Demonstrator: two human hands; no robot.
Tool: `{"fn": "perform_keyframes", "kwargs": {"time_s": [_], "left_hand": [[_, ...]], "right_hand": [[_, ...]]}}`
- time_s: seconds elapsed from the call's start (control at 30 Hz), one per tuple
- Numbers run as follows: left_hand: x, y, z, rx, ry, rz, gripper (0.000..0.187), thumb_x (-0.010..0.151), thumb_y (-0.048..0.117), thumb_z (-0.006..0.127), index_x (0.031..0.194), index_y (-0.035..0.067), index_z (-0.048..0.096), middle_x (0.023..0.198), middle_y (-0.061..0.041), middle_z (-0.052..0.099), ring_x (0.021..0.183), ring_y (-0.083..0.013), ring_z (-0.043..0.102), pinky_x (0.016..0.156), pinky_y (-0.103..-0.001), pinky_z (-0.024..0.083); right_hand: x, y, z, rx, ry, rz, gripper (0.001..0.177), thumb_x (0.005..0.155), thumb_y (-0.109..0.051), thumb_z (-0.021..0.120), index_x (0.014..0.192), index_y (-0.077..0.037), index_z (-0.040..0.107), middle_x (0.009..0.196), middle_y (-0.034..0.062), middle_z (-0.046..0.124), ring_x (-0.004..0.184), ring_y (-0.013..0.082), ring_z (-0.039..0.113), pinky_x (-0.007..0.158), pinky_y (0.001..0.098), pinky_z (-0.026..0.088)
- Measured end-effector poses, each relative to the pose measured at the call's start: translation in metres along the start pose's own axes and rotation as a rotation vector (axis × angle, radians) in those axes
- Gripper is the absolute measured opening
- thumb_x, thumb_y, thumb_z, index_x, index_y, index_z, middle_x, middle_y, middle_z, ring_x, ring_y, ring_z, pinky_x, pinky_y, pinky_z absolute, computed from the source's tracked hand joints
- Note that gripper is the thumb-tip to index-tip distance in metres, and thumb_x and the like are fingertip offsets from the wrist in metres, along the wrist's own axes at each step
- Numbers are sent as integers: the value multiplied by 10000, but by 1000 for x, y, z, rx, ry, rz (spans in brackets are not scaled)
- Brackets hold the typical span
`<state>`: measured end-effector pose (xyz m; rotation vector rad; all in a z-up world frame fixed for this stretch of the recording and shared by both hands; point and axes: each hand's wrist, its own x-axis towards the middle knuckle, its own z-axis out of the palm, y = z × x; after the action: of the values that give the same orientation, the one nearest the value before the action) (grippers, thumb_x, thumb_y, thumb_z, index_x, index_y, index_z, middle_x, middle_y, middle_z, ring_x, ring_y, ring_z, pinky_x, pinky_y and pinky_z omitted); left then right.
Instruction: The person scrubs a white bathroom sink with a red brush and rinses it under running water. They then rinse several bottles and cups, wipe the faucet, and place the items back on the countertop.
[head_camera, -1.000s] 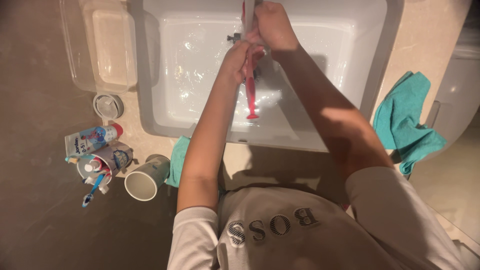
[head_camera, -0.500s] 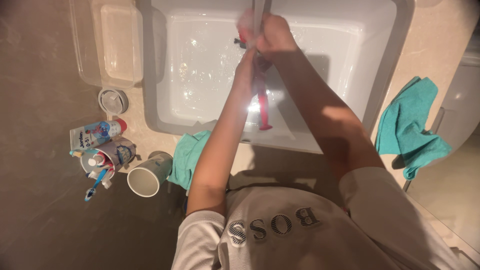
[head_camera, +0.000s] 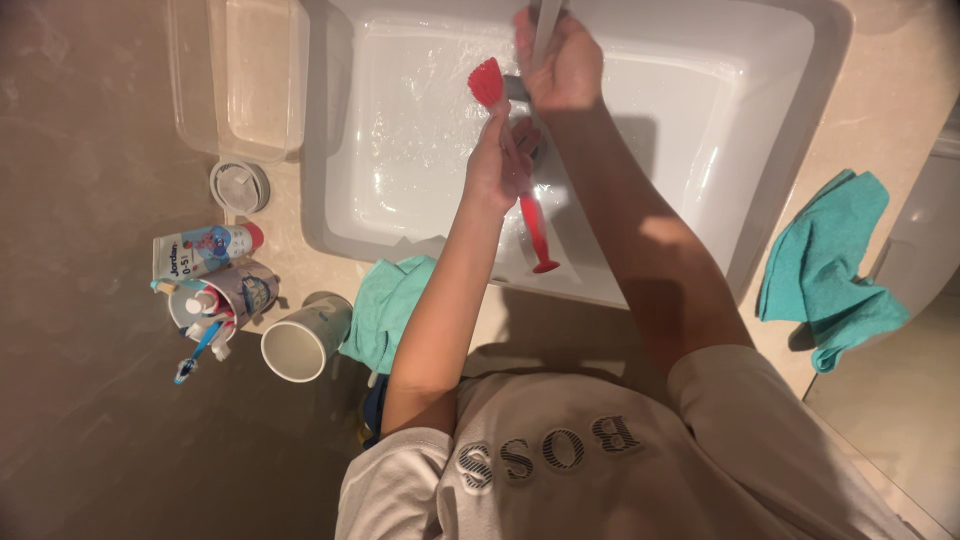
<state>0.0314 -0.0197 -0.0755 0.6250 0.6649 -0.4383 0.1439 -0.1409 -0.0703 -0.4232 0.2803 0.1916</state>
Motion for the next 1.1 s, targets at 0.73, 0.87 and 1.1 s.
{"fn": "perform_keyframes", "kwargs": {"time_s": [0.73,0.87,1.1], "left_hand": [[-40,-31,-59,-358,85,74,316,1017,323,593,1271,159,502,1213,-128,628,1032,-298,642,682,-342,533],[-37,-49,-51,-348,71,-2,282,1022,216,623,1262,143,493,1152,-129,651,1001,-296,650,644,-346,488],[-63,-49,-31,-245,90,-12,395,961,213,597,1349,219,520,1119,-82,641,947,-251,637,605,-338,483]], "right_hand": [[-23,-11,31,-801,271,209,312,1017,-337,463,965,-87,642,606,40,494,471,120,354,403,282,246],[-33,2,63,-658,148,254,301,1037,-276,460,997,-43,647,727,44,608,612,127,551,550,278,461],[-23,4,40,-608,307,224,282,1021,-232,483,978,-14,658,784,82,687,681,173,682,643,317,611]]}}
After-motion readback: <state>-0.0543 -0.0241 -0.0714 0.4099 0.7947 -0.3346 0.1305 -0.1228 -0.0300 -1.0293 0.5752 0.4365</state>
